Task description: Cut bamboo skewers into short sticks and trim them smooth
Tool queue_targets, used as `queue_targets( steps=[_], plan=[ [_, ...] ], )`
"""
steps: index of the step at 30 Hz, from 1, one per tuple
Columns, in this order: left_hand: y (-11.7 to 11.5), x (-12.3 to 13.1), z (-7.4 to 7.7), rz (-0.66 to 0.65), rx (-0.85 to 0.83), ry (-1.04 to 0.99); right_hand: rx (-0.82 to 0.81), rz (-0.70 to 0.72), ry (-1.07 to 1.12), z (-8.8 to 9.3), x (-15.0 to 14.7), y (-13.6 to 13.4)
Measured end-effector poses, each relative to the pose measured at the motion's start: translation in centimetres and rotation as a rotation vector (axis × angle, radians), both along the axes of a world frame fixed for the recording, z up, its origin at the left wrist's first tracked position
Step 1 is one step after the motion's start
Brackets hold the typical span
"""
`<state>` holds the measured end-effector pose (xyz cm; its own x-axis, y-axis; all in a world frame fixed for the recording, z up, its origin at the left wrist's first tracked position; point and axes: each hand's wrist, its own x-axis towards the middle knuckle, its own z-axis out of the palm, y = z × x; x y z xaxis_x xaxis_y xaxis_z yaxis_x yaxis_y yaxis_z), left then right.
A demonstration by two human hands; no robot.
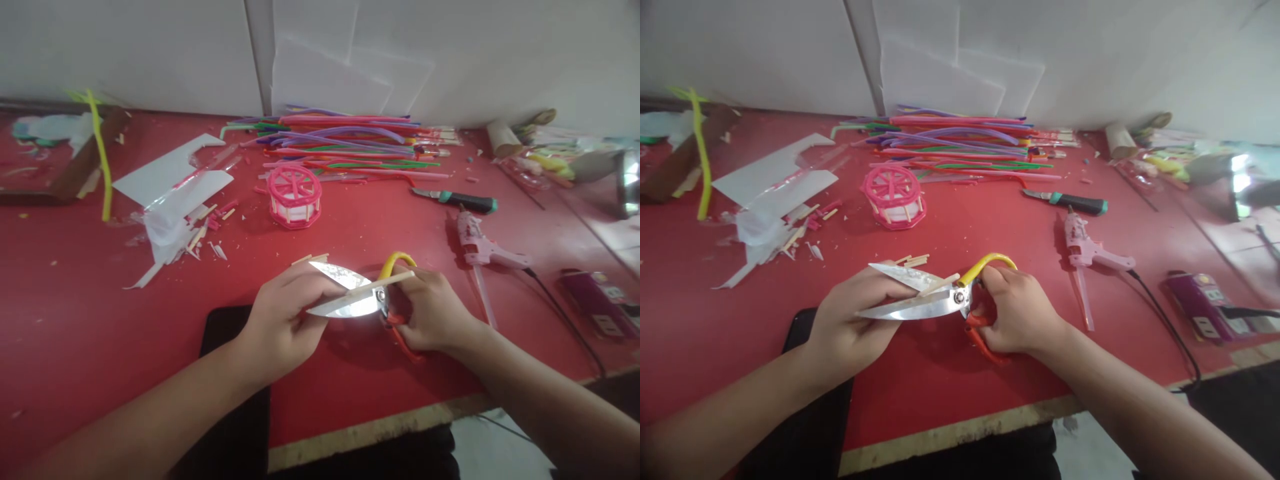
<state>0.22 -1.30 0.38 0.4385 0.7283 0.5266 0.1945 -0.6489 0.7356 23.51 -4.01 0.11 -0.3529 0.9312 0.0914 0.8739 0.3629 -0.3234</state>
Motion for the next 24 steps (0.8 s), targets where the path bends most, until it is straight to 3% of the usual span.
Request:
queue_targets(
  steps=[13, 24],
  plan=[
    [0.23, 0.0, 0.49, -0.009, 0.045, 0.034, 0.131, 0.053, 0.07, 0.14, -0.38, -0.04],
    [0.32, -0.1, 0.59, -0.03, 0.03, 0.056, -0.03, -0.015, 0.031, 0.14, -0.44, -0.47]
  ],
)
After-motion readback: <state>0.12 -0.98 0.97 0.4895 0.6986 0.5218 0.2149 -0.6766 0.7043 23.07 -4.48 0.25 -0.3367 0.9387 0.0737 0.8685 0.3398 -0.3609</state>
